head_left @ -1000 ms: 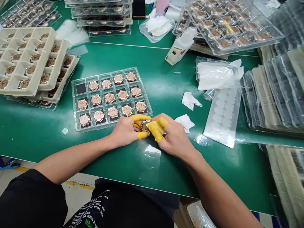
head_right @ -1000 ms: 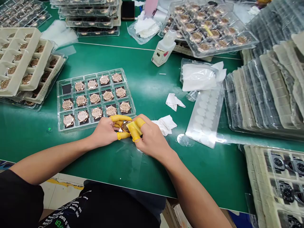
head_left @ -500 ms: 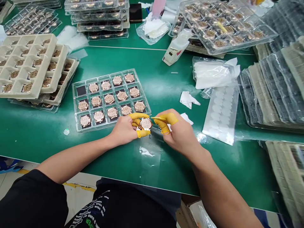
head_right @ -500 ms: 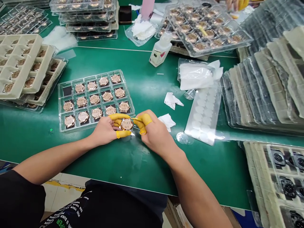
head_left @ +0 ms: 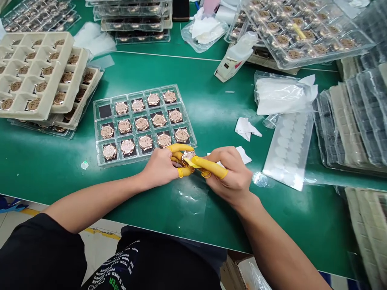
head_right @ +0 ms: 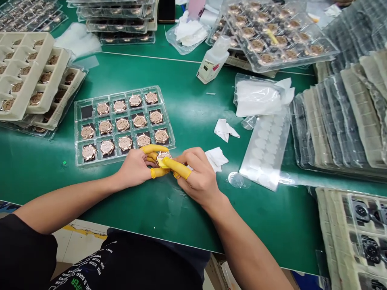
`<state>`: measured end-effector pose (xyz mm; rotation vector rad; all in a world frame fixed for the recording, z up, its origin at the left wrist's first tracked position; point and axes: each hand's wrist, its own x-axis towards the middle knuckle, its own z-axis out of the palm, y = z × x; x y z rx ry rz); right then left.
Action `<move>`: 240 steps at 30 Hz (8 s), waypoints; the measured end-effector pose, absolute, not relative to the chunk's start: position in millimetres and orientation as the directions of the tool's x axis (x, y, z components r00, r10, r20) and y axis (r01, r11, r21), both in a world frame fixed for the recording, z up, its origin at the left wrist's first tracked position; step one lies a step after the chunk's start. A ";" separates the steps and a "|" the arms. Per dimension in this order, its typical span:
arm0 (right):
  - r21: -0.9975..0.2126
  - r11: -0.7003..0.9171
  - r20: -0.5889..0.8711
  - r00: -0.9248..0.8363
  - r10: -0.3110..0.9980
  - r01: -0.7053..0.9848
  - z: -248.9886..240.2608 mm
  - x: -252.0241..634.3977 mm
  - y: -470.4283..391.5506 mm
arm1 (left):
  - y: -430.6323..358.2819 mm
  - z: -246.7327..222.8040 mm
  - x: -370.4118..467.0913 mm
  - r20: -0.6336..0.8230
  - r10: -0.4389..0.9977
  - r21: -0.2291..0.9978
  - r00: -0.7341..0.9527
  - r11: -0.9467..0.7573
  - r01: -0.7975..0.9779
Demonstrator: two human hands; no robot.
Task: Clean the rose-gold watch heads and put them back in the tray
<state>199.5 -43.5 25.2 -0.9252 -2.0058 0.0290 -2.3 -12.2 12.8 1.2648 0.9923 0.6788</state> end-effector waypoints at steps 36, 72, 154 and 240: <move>-0.454 0.594 0.502 -0.360 0.787 0.664 23.4 199.0 -41.6 | -12.1 11.7 -2.7 -0.172 0.865 0.982 0.471 0.115 0.147; -0.252 0.735 0.614 -0.483 0.625 0.630 34.2 193.3 -48.9 | -12.8 11.8 -3.0 -0.197 0.876 0.978 0.441 0.141 0.156; -0.280 0.609 0.741 -0.236 0.629 0.742 13.1 190.3 -35.2 | -10.8 12.9 -3.6 -0.197 0.849 0.976 0.490 0.123 0.179; -0.794 -0.117 -0.437 -0.427 0.791 0.596 61.7 8.0 186.3 | -4.3 18.8 -7.2 -0.117 0.697 0.954 0.707 -0.120 0.276</move>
